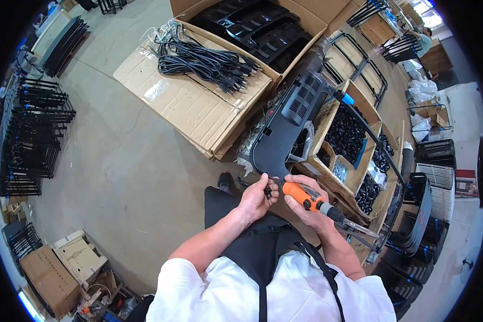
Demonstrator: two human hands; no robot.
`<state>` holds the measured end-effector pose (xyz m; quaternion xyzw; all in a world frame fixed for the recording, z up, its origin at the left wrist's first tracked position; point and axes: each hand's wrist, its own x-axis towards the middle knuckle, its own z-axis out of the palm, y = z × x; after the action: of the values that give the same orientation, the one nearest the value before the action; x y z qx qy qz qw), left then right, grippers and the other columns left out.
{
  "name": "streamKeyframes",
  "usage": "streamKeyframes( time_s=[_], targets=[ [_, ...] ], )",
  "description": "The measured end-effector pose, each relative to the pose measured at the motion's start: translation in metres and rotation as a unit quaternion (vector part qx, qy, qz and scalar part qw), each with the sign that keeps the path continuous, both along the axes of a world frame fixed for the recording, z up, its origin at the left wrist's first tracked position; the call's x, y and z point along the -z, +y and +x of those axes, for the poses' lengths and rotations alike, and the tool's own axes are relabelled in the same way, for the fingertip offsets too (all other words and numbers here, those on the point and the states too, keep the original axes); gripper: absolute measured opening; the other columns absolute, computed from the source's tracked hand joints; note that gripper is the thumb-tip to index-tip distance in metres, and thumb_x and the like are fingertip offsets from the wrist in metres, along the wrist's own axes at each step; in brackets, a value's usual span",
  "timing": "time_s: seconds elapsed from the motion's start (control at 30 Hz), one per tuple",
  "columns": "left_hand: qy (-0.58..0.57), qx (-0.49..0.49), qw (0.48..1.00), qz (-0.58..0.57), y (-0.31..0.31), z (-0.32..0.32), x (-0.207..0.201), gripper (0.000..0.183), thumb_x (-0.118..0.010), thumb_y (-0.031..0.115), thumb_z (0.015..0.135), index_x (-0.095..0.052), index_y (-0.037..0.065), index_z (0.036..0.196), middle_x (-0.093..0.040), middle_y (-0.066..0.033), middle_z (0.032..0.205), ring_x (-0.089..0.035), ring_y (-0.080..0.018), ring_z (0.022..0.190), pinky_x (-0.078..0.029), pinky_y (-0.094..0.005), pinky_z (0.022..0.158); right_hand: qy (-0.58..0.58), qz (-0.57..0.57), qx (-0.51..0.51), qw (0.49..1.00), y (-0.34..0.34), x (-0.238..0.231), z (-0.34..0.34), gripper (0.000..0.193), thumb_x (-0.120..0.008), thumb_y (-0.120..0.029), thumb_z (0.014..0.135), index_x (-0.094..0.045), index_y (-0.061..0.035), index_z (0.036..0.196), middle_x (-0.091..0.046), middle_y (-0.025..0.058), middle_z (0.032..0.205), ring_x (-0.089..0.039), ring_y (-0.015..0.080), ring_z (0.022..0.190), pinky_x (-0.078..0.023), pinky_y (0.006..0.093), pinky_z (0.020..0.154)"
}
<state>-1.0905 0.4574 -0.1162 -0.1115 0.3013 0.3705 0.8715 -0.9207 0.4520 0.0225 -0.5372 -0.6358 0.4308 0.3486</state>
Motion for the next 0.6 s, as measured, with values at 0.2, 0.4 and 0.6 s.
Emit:
streamKeyframes(
  time_s=[0.2,0.4,0.6],
  targets=[
    [0.072,0.042,0.996,0.011,-0.001,-0.009,-0.015,0.029,-0.05,0.03,0.115,-0.065,0.005,0.117,-0.07,-0.0027,0.092,-0.066,-0.0153,0.075,-0.056,-0.0296,0.065,-0.073,-0.004,-0.032,0.997,0.019,0.001,-0.015,0.046,-0.08,-0.008,0.088,-0.065,-0.0073,0.132,-0.074,0.0103,0.124,-0.073,0.0194,0.109,-0.058,0.0336,0.096],
    [0.092,0.084,0.982,0.138,-0.011,-0.014,0.013,0.026,-0.046,0.023,0.116,-0.065,0.005,0.118,-0.072,-0.0029,0.096,-0.067,-0.0124,0.079,-0.056,-0.027,0.069,-0.084,0.039,-0.106,0.99,0.036,0.007,-0.02,0.038,-0.081,-0.006,0.083,-0.07,-0.0038,0.119,-0.074,0.0139,0.126,-0.076,0.0215,0.105,-0.06,0.0337,0.095],
    [0.165,0.112,0.97,0.136,-0.005,-0.024,-0.012,0.028,-0.043,0.021,0.116,-0.066,0.005,0.114,-0.069,-0.0038,0.095,-0.063,-0.0123,0.079,-0.053,-0.0268,0.072,-0.087,0.038,-0.11,0.989,0.038,0.011,-0.02,0.038,-0.082,-0.005,0.081,-0.07,-0.0035,0.117,-0.075,0.0144,0.124,-0.075,0.0247,0.11,-0.059,0.0351,0.097]
  ],
)
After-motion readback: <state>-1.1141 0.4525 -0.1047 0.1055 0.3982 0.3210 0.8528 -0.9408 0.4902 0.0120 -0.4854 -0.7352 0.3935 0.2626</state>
